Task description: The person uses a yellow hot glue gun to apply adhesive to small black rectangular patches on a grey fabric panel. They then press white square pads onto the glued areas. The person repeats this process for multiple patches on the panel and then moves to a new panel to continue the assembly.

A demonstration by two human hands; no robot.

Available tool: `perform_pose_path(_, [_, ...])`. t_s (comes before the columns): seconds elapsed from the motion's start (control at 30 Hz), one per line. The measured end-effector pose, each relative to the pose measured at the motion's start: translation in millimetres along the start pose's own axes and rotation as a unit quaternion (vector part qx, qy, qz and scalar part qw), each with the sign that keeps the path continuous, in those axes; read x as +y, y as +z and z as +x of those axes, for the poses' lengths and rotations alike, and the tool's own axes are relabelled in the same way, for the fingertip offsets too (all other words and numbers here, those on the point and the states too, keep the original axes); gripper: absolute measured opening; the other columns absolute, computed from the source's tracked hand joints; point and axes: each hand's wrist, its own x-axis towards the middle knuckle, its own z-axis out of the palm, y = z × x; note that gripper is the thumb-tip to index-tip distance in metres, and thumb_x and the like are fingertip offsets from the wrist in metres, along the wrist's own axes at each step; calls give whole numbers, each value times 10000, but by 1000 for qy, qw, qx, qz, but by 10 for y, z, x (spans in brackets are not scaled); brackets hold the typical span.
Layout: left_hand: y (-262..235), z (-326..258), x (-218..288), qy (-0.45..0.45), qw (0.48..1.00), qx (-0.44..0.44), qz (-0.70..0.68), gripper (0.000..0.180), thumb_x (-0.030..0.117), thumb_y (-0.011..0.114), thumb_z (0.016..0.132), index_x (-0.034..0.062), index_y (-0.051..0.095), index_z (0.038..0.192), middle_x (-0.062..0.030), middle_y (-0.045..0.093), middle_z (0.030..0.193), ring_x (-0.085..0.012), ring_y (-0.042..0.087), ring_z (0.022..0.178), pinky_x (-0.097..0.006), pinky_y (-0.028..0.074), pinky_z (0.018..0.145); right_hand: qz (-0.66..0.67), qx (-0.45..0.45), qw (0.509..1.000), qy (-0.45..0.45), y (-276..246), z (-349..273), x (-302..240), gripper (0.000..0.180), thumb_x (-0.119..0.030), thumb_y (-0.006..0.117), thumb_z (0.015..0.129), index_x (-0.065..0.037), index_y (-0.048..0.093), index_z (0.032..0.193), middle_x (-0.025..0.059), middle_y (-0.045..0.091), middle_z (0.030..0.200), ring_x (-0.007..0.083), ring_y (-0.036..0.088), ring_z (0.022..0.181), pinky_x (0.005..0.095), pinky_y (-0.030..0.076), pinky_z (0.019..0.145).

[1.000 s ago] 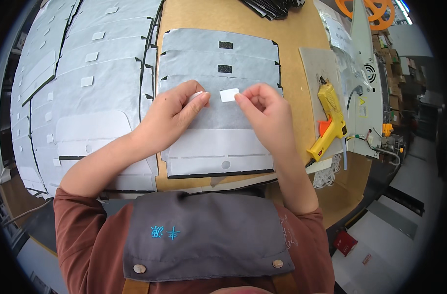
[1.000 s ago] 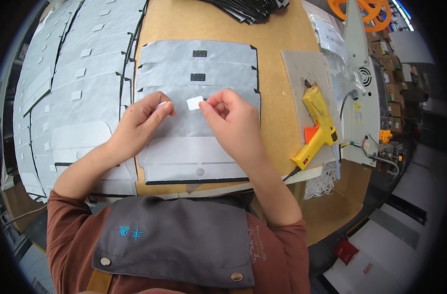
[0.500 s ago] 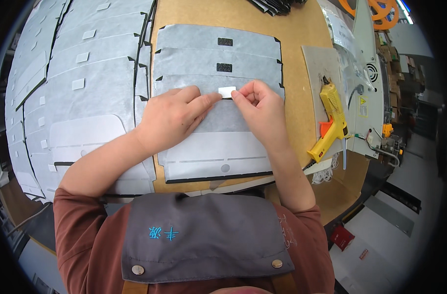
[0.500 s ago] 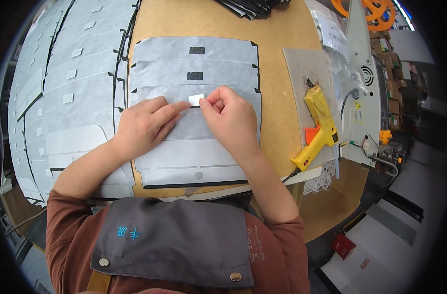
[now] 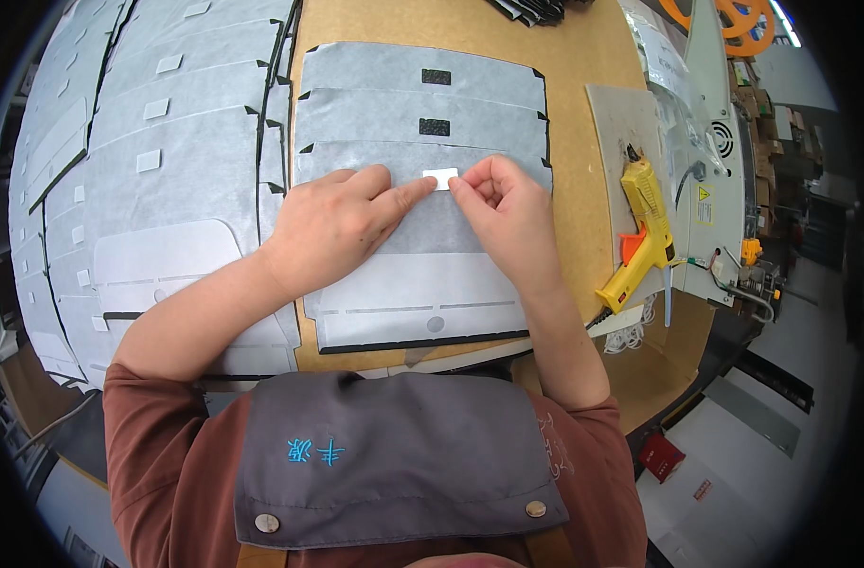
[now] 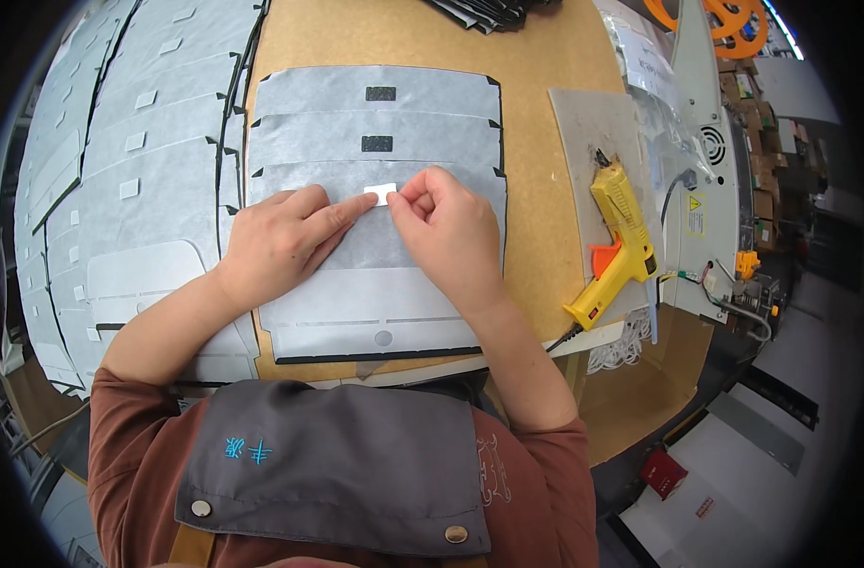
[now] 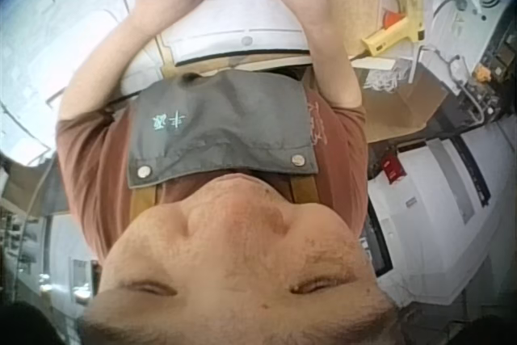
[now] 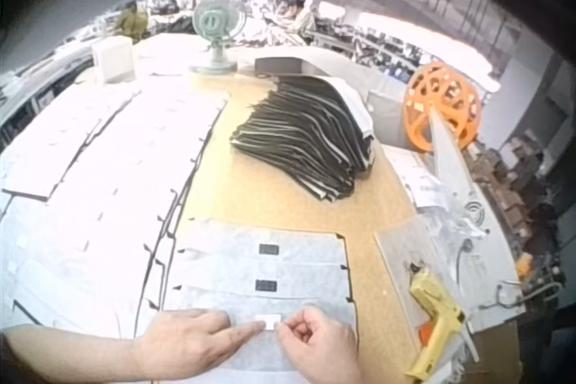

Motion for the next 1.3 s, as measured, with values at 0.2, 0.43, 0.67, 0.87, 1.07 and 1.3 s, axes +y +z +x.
perform_pose_path(0.2, [21,1,24,-28,999,18,-15,396,183,712,846,247,673,1234,8,490,707,-147,554,585,-303,455,475,-61,78,992,-81,-49,-159,-8,283,-111,661,903,-67,619,1179,53,588,793,204,584,658,333,468,610])
perform_pose_path(0.43, [21,-12,-1,-5,1000,-1,2,410,181,712,838,265,670,1237,13,486,712,-143,555,585,-297,454,475,-256,40,940,-220,-56,-307,116,482,5,638,820,-216,682,1246,26,535,839,230,565,740,368,471,680])
perform_pose_path(0.67, [39,-4,8,-14,1000,7,1,414,171,711,832,261,674,1234,15,491,712,-144,554,582,-299,446,469,-210,45,960,-178,-68,-280,72,487,-9,649,816,-235,690,1245,27,528,823,225,568,721,365,469,663])
perform_pose_path(0.87, [4,-2,20,-11,1000,-1,5,411,156,715,825,262,691,1221,16,493,707,-142,548,576,-300,441,466,-228,36,952,-201,-76,-223,112,461,-11,638,855,-227,683,1260,40,529,807,212,562,694,342,466,633])
perform_pose_path(1.07, [26,5,39,-14,1000,12,20,420,151,722,811,274,698,1212,19,485,699,-136,545,572,-295,434,461,-215,35,960,-174,-84,-246,84,462,-36,659,824,-237,697,1238,17,528,812,214,573,714,352,479,649])
perform_pose_path(1.3, [17,-17,-3,0,1000,2,18,427,166,721,813,280,690,1222,23,490,704,-140,545,572,-300,430,462,-248,26,937,-244,-125,-263,146,421,-32,653,854,-234,708,1220,42,533,818,214,561,713,336,464,624])
